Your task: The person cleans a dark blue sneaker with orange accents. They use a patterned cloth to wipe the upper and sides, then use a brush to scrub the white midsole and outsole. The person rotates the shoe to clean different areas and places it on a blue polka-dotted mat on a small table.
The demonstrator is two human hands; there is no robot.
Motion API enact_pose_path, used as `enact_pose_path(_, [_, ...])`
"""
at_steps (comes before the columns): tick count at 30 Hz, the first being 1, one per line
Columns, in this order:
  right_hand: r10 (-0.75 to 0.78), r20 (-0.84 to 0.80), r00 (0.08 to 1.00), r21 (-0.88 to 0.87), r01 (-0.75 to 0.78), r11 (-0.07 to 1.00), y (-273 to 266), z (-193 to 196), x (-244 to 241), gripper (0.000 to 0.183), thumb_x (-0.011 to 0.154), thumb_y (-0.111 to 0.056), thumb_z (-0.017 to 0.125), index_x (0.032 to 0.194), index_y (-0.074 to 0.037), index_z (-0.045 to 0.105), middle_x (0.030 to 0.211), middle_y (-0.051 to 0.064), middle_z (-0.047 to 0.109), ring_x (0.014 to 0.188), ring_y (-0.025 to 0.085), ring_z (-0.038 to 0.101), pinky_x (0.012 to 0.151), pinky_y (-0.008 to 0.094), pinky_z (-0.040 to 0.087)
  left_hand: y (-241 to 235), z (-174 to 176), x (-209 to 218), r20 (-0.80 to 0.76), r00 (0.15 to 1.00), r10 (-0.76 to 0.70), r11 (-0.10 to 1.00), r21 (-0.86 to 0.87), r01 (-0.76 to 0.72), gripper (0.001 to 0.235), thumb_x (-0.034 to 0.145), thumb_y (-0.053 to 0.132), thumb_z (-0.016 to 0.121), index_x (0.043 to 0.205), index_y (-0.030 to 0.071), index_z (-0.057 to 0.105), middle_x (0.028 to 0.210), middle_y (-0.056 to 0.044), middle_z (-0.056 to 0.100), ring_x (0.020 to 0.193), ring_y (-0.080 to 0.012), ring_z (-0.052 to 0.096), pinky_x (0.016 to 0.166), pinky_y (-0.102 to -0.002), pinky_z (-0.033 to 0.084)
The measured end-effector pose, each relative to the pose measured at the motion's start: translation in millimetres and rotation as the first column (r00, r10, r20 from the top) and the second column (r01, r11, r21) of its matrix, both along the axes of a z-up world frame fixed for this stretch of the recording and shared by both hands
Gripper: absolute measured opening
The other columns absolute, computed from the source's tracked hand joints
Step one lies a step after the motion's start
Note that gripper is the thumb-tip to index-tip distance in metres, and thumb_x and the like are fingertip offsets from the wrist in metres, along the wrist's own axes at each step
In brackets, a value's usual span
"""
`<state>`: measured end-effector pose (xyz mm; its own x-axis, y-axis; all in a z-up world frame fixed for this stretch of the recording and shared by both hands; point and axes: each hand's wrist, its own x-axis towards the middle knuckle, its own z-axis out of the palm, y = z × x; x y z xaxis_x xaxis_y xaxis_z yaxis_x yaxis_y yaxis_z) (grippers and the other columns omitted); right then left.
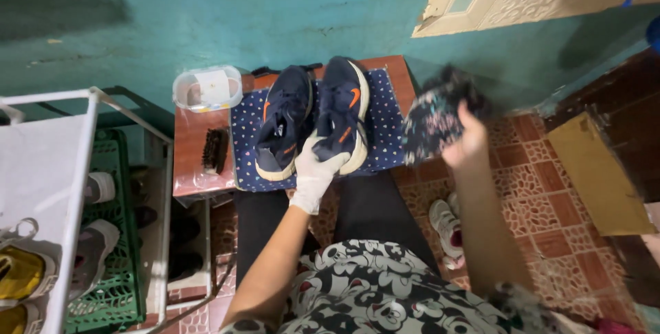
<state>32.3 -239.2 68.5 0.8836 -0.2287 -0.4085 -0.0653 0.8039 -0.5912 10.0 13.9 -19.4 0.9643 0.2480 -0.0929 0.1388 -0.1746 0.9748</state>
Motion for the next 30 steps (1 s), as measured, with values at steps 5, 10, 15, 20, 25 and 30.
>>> enact_pose_path(5, [0.026,0.172,0.985,-0.744,0.113,0.658,45.6,15.3,93.1,0.032,0.098,-0.025,0.065,0.116,0.001,0.069,0.091,0.012,0.068,0.086,0.020,0.069,0.080,0.033,0.058,19.3,-39.5,10.7,-0.086,0.995,0.050,0.987,-0.147,-0.062,0.053,0.058,0.019,0.098,0.104,0.017,0.070,0.095,-0.015,0.075,0.090,-0.0263,0.074,0.070,-0.034,0.062])
enact_pose_path(10, [0.410,0.013,0.912,-1.000,0.013,0.002,78.7,-98.4,211.5,0.034,0.096,-0.029,0.069,0.120,-0.006,0.072,0.107,0.017,0.072,0.109,0.031,0.068,0.092,0.044,0.053,24.2,-33.2,8.2,-0.106,0.994,0.026,0.931,-0.360,-0.063,0.048,0.066,0.005,0.093,0.102,0.011,0.063,0.088,-0.011,0.071,0.081,-0.0196,0.070,0.066,-0.030,0.063])
enact_pose_path(15, [0.528,0.093,0.844,-0.995,0.058,0.083,104.4,-109.9,168.4,0.043,0.095,-0.006,0.067,0.135,-0.022,0.069,0.132,0.011,0.068,0.130,0.030,0.058,0.112,0.044,0.045,24.6,-63.8,17.1,-0.075,0.996,0.046,0.926,-0.372,-0.071,0.046,0.066,0.006,0.094,0.101,0.012,0.064,0.080,-0.011,0.072,0.073,-0.0178,0.073,0.059,-0.028,0.063])
enact_pose_path(20, [0.543,0.231,0.807,-0.966,0.124,0.226,96.2,-110.9,79.1,0.062,0.092,0.012,0.061,0.144,-0.021,0.062,0.157,0.021,0.044,0.143,0.042,0.038,0.120,0.054,0.032,20.0,-69.3,12.1,0.046,0.996,0.078,0.959,-0.275,-0.063,0.044,0.065,0.007,0.093,0.098,0.011,0.064,0.083,-0.010,0.073,0.080,-0.0173,0.070,0.064,-0.033,0.061])
enact_pose_path(25, [0.622,0.190,0.760,-0.961,0.015,0.274,93.3,-108.1,-24.2,0.060,0.083,0.017,0.065,0.135,-0.012,0.065,0.146,0.010,0.061,0.139,0.025,0.050,0.118,0.044,0.036,14.9,-61.4,4.3,0.035,0.995,0.094,0.930,-0.361,-0.075,0.043,0.067,0.007,0.093,0.101,0.011,0.066,0.087,-0.008,0.075,0.080,-0.0157,0.071,0.071,-0.032,0.063])
enact_pose_path(30, [0.755,0.154,0.637,-0.978,-0.009,0.207,84.6,-84.1,-77.3,0.060,0.075,0.016,0.073,0.127,-0.015,0.075,0.142,0.005,0.064,0.140,0.018,0.048,0.117,0.040,0.037,27.2,-141.5,28.9,0.110,0.993,0.047,0.854,-0.520,0.018,0.052,0.065,-0.005,0.087,0.113,0.002,0.066,0.093,-0.012,0.074,0.091,-0.0247,0.073,0.083,-0.046,0.065])
